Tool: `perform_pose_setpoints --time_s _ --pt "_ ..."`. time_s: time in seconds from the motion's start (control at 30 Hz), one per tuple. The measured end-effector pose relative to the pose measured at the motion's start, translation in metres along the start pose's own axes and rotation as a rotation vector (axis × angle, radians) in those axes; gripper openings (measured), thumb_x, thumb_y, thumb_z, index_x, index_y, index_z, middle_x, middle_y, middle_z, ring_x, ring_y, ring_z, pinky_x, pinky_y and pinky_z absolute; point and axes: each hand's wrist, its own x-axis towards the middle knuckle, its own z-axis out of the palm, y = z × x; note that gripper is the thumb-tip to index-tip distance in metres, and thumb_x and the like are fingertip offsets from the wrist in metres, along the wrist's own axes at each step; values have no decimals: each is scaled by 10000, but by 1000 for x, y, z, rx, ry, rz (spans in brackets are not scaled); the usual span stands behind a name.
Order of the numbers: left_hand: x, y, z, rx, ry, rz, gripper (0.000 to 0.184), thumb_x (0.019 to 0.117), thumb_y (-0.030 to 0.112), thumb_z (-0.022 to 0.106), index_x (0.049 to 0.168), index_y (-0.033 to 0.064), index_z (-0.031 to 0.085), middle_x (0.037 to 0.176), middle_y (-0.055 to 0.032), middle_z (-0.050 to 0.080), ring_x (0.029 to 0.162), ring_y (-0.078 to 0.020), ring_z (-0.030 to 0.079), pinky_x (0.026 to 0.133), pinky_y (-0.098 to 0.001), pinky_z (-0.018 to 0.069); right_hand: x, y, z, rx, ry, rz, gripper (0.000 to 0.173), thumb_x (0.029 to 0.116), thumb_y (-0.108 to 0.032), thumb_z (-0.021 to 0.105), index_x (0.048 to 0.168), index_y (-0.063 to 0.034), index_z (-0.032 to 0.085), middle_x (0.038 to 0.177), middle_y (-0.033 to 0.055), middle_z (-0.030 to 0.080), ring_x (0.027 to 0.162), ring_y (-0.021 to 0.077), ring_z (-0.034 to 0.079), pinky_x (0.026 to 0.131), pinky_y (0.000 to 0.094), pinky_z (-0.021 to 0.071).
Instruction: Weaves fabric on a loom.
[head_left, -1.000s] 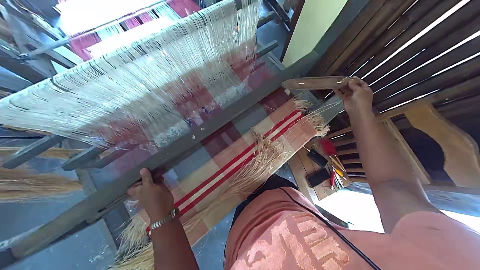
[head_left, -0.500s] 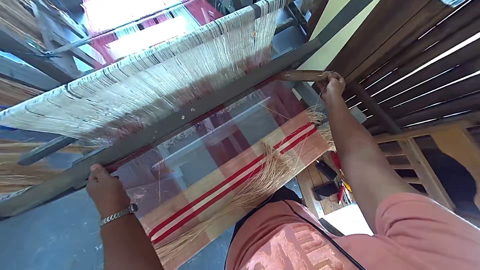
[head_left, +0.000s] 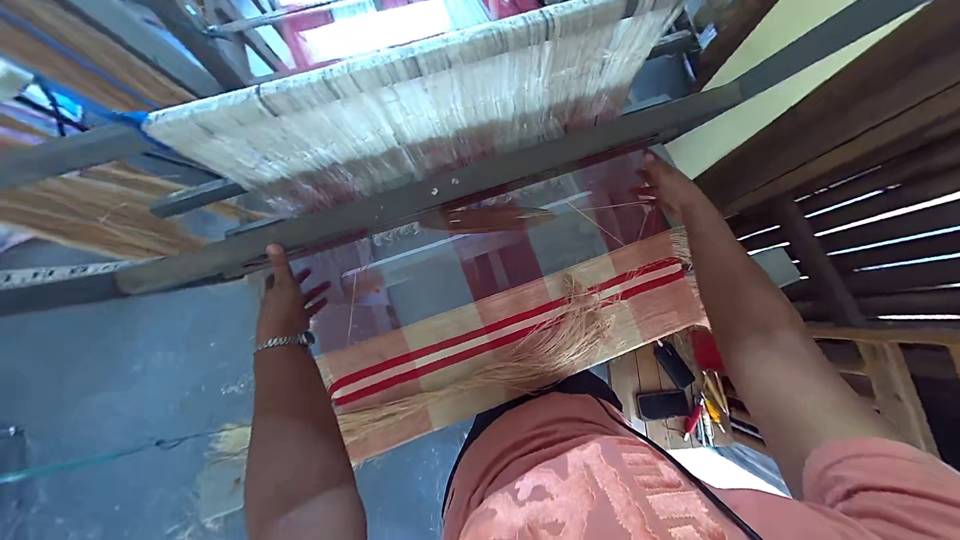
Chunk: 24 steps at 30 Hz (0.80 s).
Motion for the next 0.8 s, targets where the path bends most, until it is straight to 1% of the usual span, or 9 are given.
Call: perform_pose_setpoints --time_s 0.1,0.17,0.23,0.33,0.43,0.6,0.67,0.73,0.8 --pt "4 2 0 11 31 35 968 901 847 384 1570 148 347 1531 -132 492 1329 -316 551 1027 -555 485 -14 5 0 -236 74 -75 737 1057 -592 418 1627 -147 279 1520 193 510 1338 372 558 1078 590 475" --pt "7 3 -3 86 75 82 955 911 835 383 1534 111 415 1502 -147 519 1316 -317 549 1028 -560 465 -37 -4 16 -460 183 -192 672 1070 -462 495 1574 -37 365 1501 285 494 1372 454 505 1129 646 396" --pt "7 5 -4 147 97 143 949 919 820 396 1507 76 450 1470 -177 539 1289 -333 554 1016 -575 456 -62 -16 40 -552 252 -325 551 1056 -337 540 1462 31 485 1419 320 531 1330 469 517 1125 625 404" --pt "-1 11 -2 145 104 175 906 944 778 417 1500 64 447 1428 -187 571 1222 -316 606 991 -536 483 -90 -23 89 -422 77 -347 408 1086 -298 502 1338 11 587 1118 224 696 988 324 704 893 513 579" --pt "-3 12 -1 98 98 155 886 945 771 433 1519 96 419 1413 -167 594 1187 -292 645 967 -503 519 -101 -19 133 -202 -180 -196 392 1099 -310 471 1343 -25 587 930 165 700 723 237 668 665 429 575" --pt "-3 10 1 90 83 133 882 941 790 402 1523 127 417 1429 -151 593 1182 -292 656 914 -495 532 -119 -24 164 -102 -160 -10 494 1115 -401 417 1488 -83 481 944 108 714 614 161 574 584 342 490" --pt "-3 9 1 68 84 138 892 941 786 415 1530 115 401 1430 -165 589 1184 -300 658 924 -495 538 -129 -24 176 -53 -178 4 641 1112 -455 391 1629 -107 245 946 107 725 553 139 525 529 314 457" --pt "-4 10 1 53 80 144 911 940 784 422 1541 100 381 1429 -178 585 1185 -306 660 935 -492 546 -130 -20 187 -18 -183 1 777 1099 -485 415 1657 -97 37 920 102 723 528 127 506 509 304 450" --pt "-5 11 1 54 73 133 901 949 771 422 1544 95 373 1439 -178 573 1192 -310 654 947 -493 544 -126 -17 194 4 -161 6 809 1091 -480 447 1659 -117 1 869 99 711 516 131 493 499 305 440"
